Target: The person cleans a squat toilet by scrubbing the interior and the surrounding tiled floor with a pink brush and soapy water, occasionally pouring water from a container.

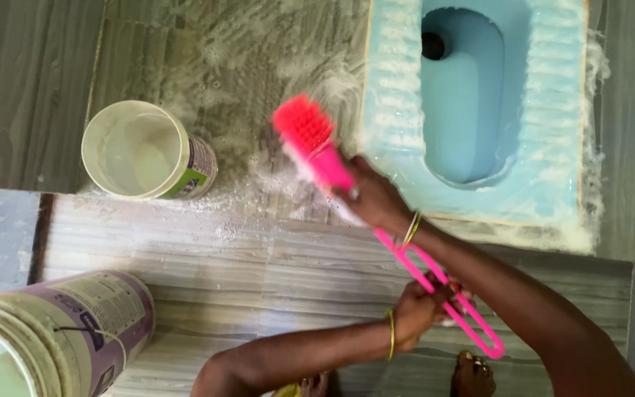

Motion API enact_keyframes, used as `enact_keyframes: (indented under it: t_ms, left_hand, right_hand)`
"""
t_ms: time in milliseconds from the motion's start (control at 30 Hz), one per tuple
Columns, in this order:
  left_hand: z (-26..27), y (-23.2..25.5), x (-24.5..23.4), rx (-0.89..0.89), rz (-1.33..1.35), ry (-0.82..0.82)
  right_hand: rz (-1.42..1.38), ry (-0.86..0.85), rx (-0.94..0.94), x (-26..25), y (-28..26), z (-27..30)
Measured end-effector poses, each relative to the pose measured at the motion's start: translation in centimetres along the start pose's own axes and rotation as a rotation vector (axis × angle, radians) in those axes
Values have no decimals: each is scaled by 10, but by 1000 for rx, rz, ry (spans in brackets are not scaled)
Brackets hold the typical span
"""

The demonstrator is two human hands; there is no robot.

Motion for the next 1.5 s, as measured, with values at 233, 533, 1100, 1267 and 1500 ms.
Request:
enact_keyframes:
  t_ms: [233, 533, 1100, 1267, 1500]
  left_hand:
    - [-33, 33, -5, 232, -60, -13]
    - [-21, 41, -38, 319, -87, 12]
    - [57, 33, -26, 292, -14, 74]
    - [62, 2, -33, 11, -226, -107]
    - [58, 92, -80, 382, -21, 89]
  right_hand:
    - [113, 272, 50, -25, 17, -49]
    - [137, 193, 77, -13, 14, -41]
    - [99, 183, -90, 35, -29, -21]
    - [-88, 154, -75, 25, -1, 52]
    - [42, 368, 90, 21, -27, -26]
Point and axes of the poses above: each hand's wrist, its own z-axis away from the middle knuckle, its own x-axis out of the palm, y = z × x, the point moved 5 cm from there along -z, towards the middle knuckle, and after that the axes turned 5 degrees about y, right-handed, at the moved point
